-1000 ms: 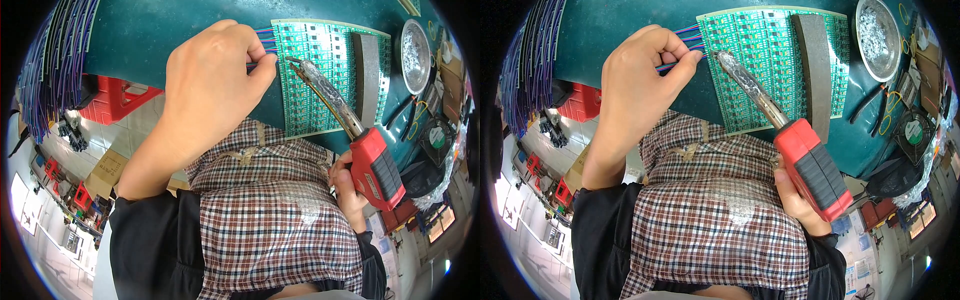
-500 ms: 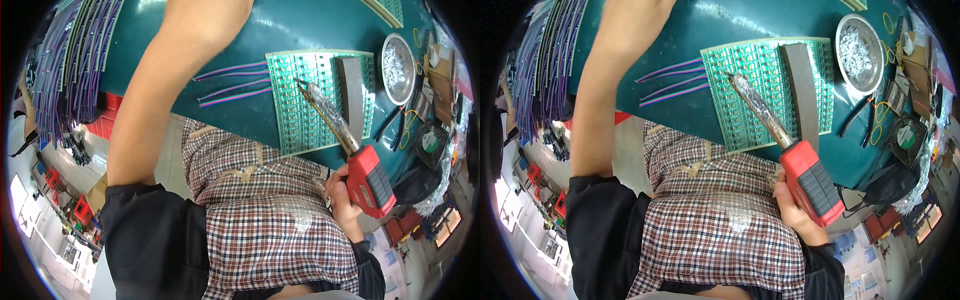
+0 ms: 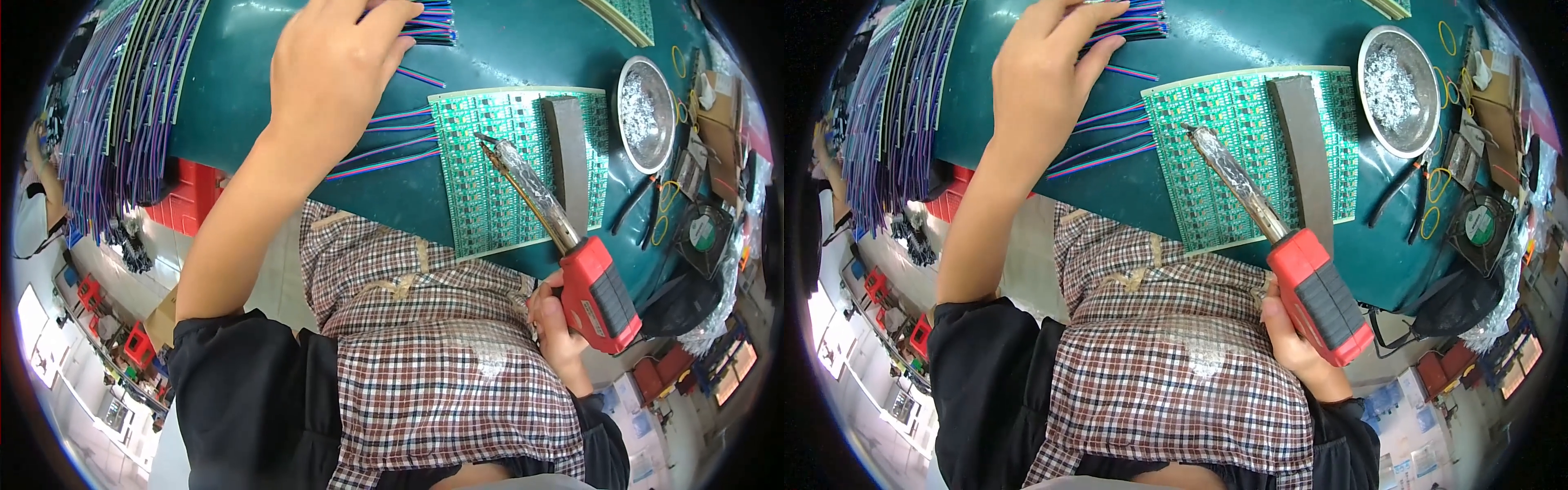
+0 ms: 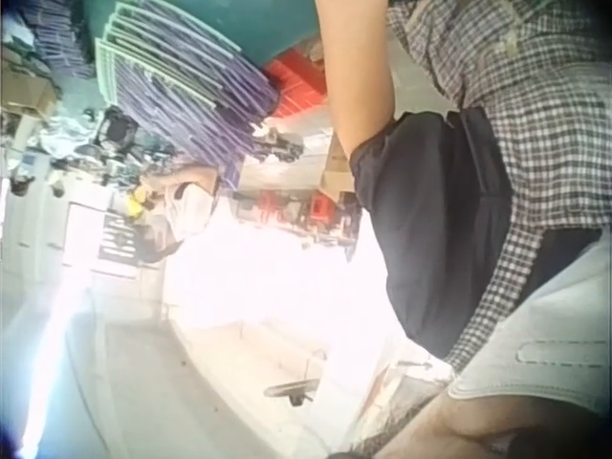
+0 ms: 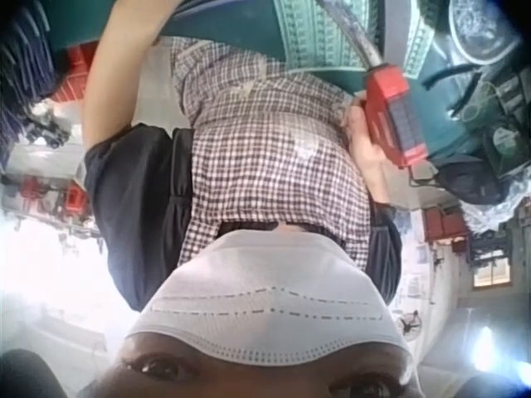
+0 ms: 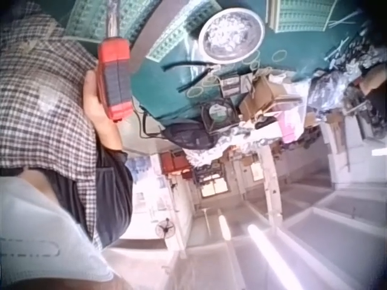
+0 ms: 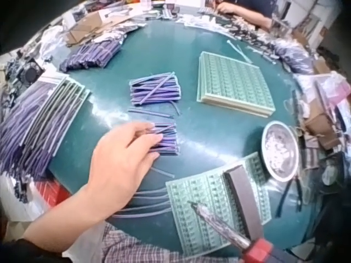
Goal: The person solders wires onto a circuit board using a soldering iron, sets the completed board aside, and solders wires onto another circuit board.
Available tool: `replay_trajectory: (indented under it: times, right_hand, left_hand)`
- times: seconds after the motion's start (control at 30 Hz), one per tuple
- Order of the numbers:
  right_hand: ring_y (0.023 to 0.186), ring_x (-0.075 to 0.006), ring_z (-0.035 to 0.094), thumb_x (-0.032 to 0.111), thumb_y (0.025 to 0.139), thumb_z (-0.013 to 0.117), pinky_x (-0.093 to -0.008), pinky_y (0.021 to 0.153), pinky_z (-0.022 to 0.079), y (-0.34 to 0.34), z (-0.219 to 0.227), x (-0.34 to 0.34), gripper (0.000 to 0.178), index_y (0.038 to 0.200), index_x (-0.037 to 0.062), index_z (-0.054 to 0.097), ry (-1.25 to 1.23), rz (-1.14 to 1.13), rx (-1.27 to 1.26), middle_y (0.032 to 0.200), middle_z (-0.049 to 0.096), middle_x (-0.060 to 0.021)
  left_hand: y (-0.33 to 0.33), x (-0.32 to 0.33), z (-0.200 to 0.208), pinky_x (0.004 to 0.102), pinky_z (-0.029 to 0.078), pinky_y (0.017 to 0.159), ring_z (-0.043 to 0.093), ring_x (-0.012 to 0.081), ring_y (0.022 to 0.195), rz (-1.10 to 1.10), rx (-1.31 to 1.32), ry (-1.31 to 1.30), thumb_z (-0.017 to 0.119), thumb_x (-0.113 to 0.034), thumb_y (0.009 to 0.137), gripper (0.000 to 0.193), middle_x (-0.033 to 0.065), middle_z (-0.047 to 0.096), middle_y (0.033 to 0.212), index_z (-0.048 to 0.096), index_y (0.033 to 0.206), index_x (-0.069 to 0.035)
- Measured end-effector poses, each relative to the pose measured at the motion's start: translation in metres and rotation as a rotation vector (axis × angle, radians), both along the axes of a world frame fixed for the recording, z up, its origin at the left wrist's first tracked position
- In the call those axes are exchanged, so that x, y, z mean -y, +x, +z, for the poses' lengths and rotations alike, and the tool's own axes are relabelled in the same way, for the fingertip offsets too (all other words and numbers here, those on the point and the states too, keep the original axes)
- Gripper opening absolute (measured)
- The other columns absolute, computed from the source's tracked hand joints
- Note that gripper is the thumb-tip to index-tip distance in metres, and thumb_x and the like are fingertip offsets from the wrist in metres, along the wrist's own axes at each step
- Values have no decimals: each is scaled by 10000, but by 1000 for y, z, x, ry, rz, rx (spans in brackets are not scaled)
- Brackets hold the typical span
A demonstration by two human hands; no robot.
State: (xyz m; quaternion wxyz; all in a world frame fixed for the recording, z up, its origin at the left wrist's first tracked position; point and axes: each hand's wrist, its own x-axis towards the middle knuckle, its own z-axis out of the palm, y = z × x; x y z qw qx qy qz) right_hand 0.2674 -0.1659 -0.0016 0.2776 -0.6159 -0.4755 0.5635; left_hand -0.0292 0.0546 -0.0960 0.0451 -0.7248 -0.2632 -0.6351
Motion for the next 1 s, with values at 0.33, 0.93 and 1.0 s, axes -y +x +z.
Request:
replay_trajectory:
  times: [0.33,0.93,1.0]
  right_hand:
    - [500,-95,436,95,954,633,-264,497,416,-7,2,2,262,1145,-43,519,103,-78,-34,679,496,-43]
    - [521,-117,455,159,954,670,-279,527,418,9,0,8,348,1198,-49,536,101,77,71,689,512,-47]
    - [532,-120,463,169,953,676,-280,537,420,9,0,8,367,1216,-49,541,78,112,68,699,518,-48]
  left_hand:
    - [-8,37,72,422,446,812,575,320,895,20,-578,-971,752,-119,824,138,113,580,920,640,869,-50]
    - [14,110,80,293,487,601,583,168,652,123,-408,-1271,735,-81,884,122,64,575,783,638,850,-16]
    - [16,113,72,298,483,579,578,159,629,150,-416,-1297,755,-111,872,162,60,574,777,633,819,-19]
